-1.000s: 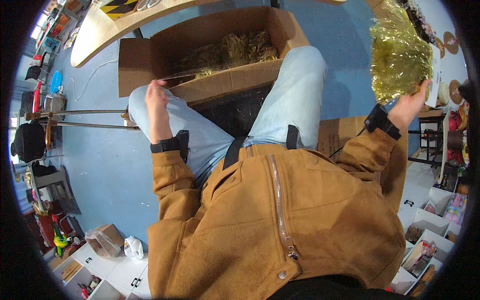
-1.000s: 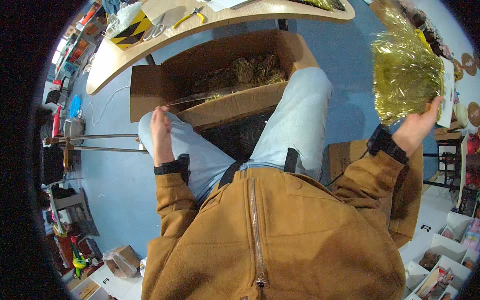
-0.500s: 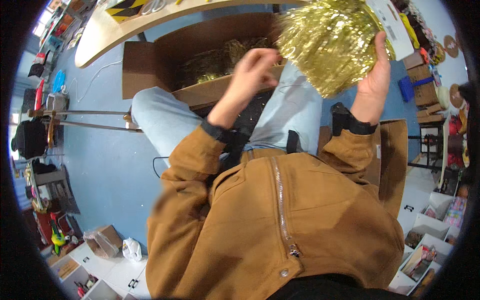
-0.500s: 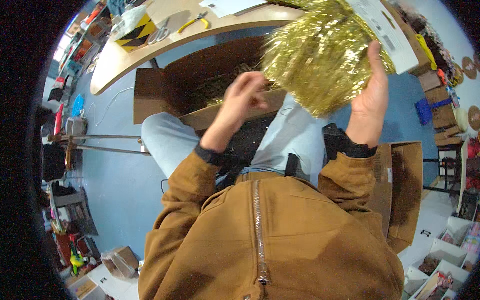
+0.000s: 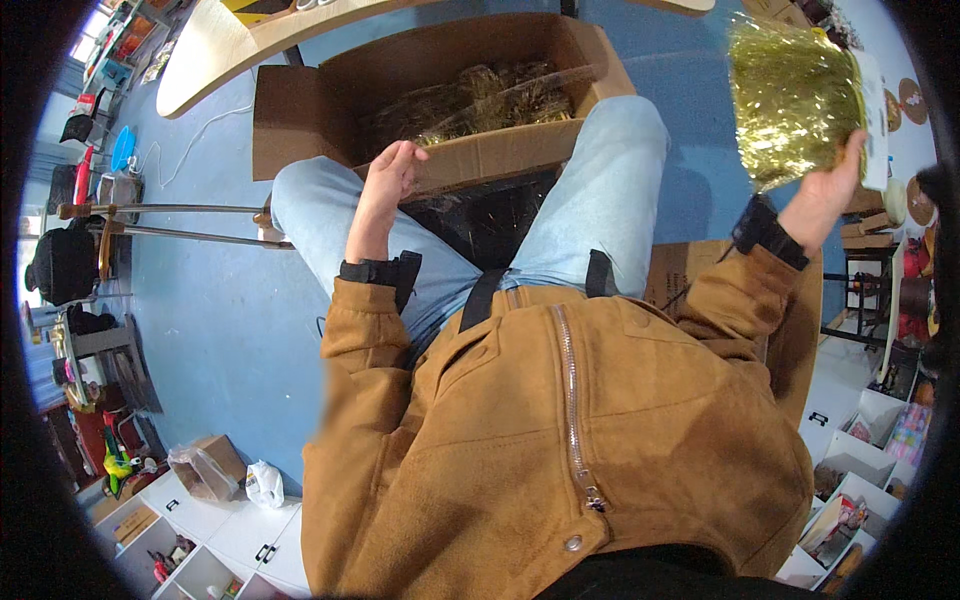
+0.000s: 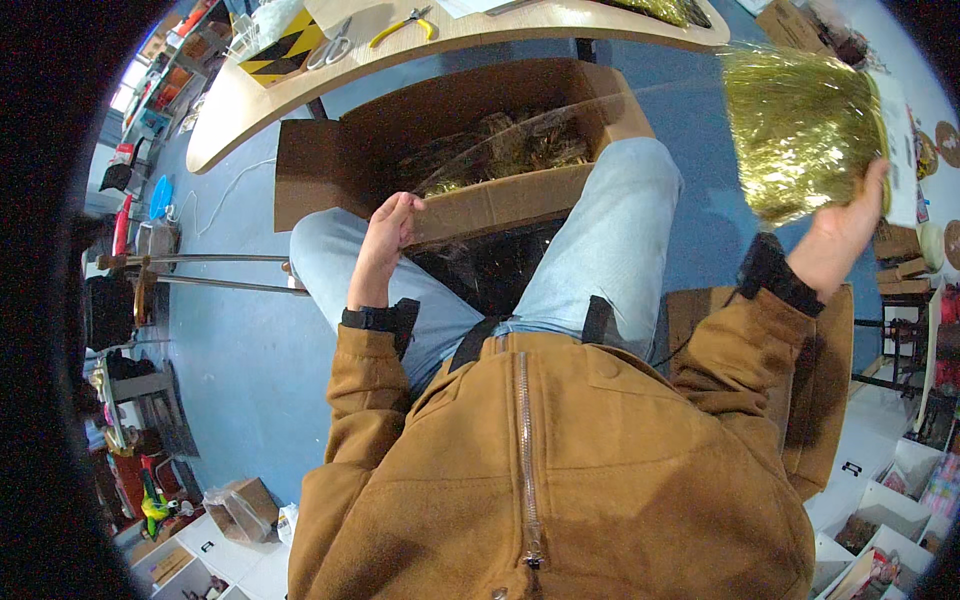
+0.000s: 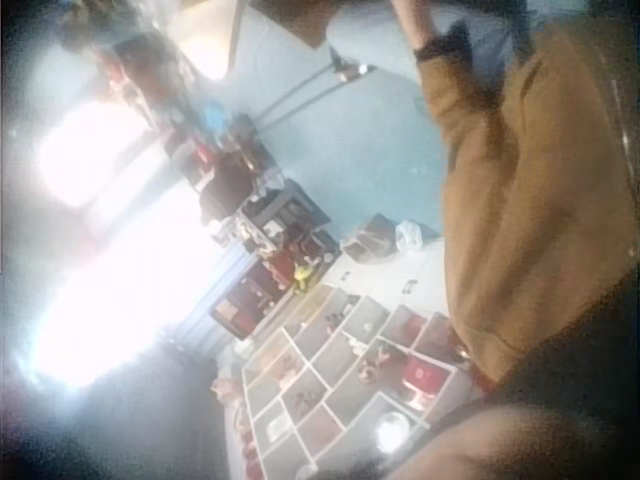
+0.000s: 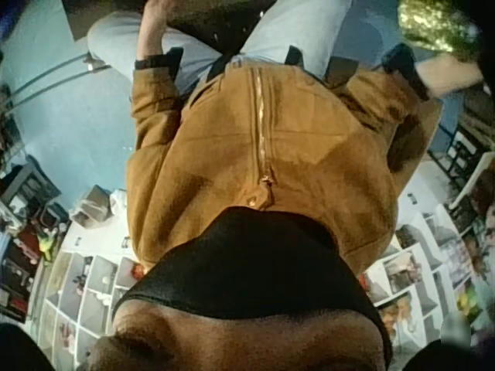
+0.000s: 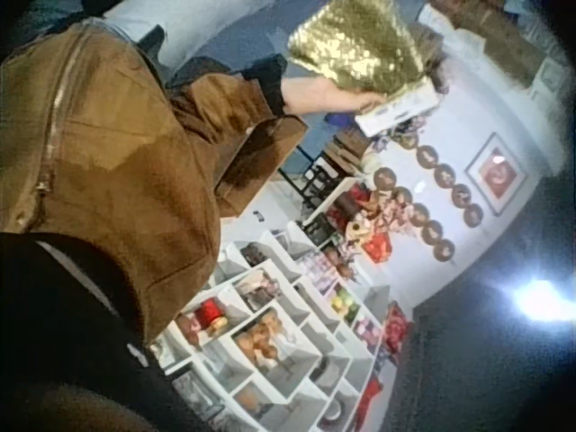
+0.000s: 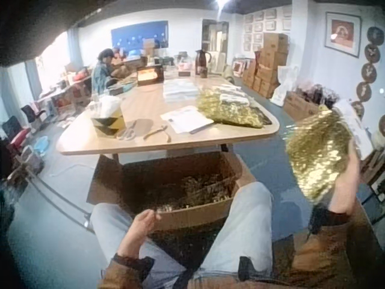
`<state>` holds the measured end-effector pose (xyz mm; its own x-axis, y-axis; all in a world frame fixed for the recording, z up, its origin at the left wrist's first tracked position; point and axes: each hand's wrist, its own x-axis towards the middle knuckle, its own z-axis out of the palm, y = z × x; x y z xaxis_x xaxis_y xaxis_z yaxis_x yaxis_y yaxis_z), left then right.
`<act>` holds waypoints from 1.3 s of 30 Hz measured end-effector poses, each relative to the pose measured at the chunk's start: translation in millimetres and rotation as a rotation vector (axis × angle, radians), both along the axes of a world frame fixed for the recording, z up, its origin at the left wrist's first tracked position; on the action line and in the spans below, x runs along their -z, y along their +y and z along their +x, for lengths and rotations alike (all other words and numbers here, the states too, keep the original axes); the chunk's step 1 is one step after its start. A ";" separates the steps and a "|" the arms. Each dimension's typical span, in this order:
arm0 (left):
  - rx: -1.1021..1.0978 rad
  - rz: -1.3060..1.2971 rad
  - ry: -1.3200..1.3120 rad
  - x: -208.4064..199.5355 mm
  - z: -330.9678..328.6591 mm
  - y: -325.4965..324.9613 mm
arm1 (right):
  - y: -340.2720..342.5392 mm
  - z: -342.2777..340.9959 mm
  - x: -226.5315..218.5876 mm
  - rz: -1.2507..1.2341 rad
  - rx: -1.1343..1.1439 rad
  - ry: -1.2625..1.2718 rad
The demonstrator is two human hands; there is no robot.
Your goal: The person sits on the floor and uses scissors to cut the packaging off a roll of gold tinsel. They then remove the tinsel from its cardboard backing, place it on a nearby table, and later reattach the tinsel to the cardboard backing.
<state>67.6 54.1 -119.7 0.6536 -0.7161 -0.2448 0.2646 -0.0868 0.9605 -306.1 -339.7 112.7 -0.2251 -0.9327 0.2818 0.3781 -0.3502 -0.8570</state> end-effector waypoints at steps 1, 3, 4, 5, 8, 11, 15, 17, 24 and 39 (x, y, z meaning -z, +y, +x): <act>-0.032 0.014 0.029 9.6 5.7 5.6 | -14.1 -15.8 -0.7 0.020 -0.005 -0.054; -0.105 -0.021 0.071 27.2 15.7 11.6 | -37.5 -47.4 -2.5 -0.031 -0.053 -0.084; -0.186 -0.028 0.074 34.9 21.1 14.4 | -45.2 -62.1 -3.6 -0.021 -0.114 -0.140; -0.262 -0.045 0.078 41.9 26.6 17.4 | -50.0 -74.4 -5.3 -0.044 -0.135 -0.129; -0.578 -0.082 0.114 56.1 45.2 30.9 | -41.1 -97.3 -5.8 -0.025 -0.031 -0.082; -0.818 -0.236 0.189 58.6 56.3 39.5 | -11.4 -96.8 -9.8 -0.012 0.020 -0.036; -0.633 -0.173 0.069 38.2 45.2 10.2 | 19.3 -66.4 -18.4 -0.015 0.031 -0.002; -0.200 -0.010 -0.007 15.9 23.8 -3.6 | 25.1 -42.8 -16.2 -0.031 -0.013 0.015; 0.195 -0.064 -0.281 -88.9 -45.6 -31.1 | 34.6 40.7 10.6 -0.048 -0.226 0.108; 0.503 0.230 -0.648 -74.9 -27.4 -53.7 | 97.4 122.4 33.0 -0.088 -0.551 0.124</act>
